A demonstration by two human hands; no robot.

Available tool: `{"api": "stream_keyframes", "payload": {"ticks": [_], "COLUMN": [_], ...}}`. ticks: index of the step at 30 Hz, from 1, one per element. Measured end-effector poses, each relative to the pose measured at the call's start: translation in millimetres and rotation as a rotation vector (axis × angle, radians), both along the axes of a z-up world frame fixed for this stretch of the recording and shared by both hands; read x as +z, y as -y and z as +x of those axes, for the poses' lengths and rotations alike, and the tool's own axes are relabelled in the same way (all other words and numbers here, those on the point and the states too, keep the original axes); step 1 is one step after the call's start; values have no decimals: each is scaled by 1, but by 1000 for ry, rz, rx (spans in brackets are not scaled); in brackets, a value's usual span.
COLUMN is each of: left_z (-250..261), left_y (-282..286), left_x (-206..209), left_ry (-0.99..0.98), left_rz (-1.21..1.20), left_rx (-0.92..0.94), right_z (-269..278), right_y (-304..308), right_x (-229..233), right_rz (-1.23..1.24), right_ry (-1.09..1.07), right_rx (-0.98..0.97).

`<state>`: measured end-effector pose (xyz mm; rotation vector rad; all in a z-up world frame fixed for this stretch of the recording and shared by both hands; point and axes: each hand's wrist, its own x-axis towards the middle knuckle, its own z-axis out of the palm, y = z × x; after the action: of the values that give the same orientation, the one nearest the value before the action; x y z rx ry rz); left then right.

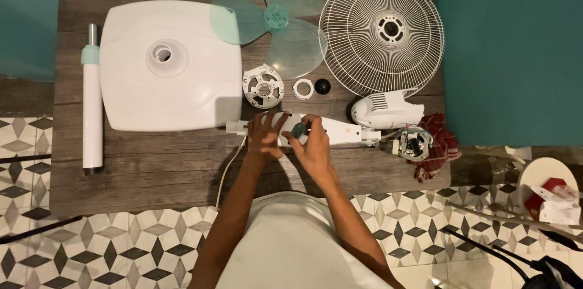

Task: The person assembles a disassembled electric fan on a wooden table. They use a screwdriver to tighten screws on the fan's neck section while other parts, including blades and a cage, remain laid out nearby.

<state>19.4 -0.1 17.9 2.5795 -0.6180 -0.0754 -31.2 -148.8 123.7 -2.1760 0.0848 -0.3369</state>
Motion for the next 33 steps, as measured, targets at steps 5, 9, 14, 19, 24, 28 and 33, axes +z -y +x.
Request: {"api": "stream_keyframes", "payload": {"ticks": [5,9,14,19,24,28,33], "left_z": [-1,0,1,4,0,0,6], "left_y": [1,3,2,5,0,2,4], "left_x": [-4,-9,-13,-22,-20,-29,-26], "left_ry": [23,1,15,74,121,152,-51], "left_rz": [-3,18,26,51,18,32,162], "left_rx": [14,23,14,-17,-18,13,-3], "right_z": [-3,-6,-1,9,10,6,4], "right_y": [4,1,-3,-12,-17,-10,-8], "right_x": [-1,-7,-33,-58,-49,-25,-17], "right_rz": [86,137,203,620,412,-53,49], "right_ry": [89,-11,-49,-140,-132,249,-1], "right_rx": [118,238,310,311,210,143,-19]}}
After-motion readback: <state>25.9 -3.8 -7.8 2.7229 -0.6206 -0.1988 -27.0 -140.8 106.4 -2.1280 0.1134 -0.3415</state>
